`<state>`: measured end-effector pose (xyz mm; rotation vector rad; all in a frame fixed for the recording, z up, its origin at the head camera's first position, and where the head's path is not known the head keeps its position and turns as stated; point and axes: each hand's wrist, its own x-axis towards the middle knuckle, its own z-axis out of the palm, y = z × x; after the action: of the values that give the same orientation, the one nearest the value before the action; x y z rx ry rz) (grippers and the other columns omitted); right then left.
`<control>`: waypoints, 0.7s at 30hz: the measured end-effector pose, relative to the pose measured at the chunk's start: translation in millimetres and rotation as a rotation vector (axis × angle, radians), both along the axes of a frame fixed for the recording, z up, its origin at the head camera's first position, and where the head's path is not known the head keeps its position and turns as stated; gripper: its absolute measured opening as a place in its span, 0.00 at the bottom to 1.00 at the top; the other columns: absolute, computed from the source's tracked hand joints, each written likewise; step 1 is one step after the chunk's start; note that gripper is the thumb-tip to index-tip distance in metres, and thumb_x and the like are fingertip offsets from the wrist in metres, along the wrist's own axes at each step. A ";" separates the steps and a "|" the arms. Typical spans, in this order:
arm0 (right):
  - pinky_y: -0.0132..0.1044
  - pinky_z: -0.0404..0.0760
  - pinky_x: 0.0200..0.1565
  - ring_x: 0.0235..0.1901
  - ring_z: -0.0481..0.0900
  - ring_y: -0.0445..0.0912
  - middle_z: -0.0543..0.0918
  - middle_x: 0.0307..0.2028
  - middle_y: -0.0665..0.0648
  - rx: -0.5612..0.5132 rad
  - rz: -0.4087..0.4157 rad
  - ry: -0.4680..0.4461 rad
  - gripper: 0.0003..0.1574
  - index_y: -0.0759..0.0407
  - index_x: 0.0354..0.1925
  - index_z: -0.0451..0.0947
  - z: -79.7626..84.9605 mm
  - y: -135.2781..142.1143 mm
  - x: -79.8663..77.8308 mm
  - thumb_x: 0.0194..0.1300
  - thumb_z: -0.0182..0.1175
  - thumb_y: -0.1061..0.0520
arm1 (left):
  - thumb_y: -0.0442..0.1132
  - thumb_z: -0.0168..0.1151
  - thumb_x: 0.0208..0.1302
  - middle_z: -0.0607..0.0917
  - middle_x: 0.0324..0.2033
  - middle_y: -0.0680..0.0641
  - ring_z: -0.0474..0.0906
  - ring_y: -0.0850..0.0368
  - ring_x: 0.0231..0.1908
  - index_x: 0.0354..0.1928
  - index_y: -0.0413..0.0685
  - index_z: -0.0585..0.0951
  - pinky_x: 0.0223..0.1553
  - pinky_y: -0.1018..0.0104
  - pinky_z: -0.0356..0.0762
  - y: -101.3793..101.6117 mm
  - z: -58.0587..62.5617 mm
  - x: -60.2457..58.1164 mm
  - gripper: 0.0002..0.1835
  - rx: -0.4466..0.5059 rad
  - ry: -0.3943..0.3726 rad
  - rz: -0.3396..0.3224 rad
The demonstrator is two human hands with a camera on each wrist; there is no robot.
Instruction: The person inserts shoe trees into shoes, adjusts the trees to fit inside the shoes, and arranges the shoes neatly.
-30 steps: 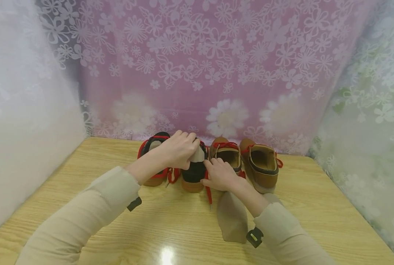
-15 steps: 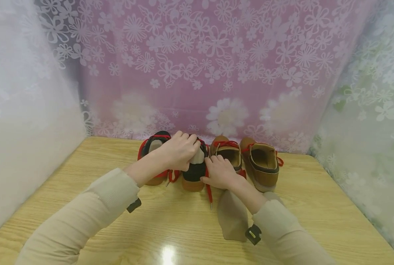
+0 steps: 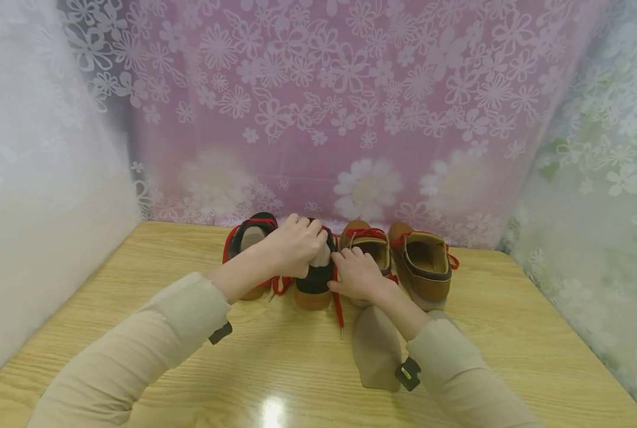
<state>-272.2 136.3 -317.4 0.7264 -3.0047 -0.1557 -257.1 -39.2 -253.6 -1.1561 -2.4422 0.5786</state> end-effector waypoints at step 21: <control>0.50 0.68 0.50 0.52 0.68 0.56 0.74 0.54 0.59 -0.008 0.010 0.028 0.39 0.62 0.59 0.68 -3.0 2.7 -1.4 0.57 0.62 0.41 | 0.48 0.64 0.52 0.76 0.44 0.42 0.74 0.47 0.42 0.50 0.40 0.75 0.43 0.56 0.70 9.3 -6.6 -7.1 0.26 0.023 -0.014 0.050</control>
<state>-273.6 139.0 -320.4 0.7317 -2.9728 -0.1530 -264.2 -29.9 -260.2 -1.0969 -2.4890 0.5574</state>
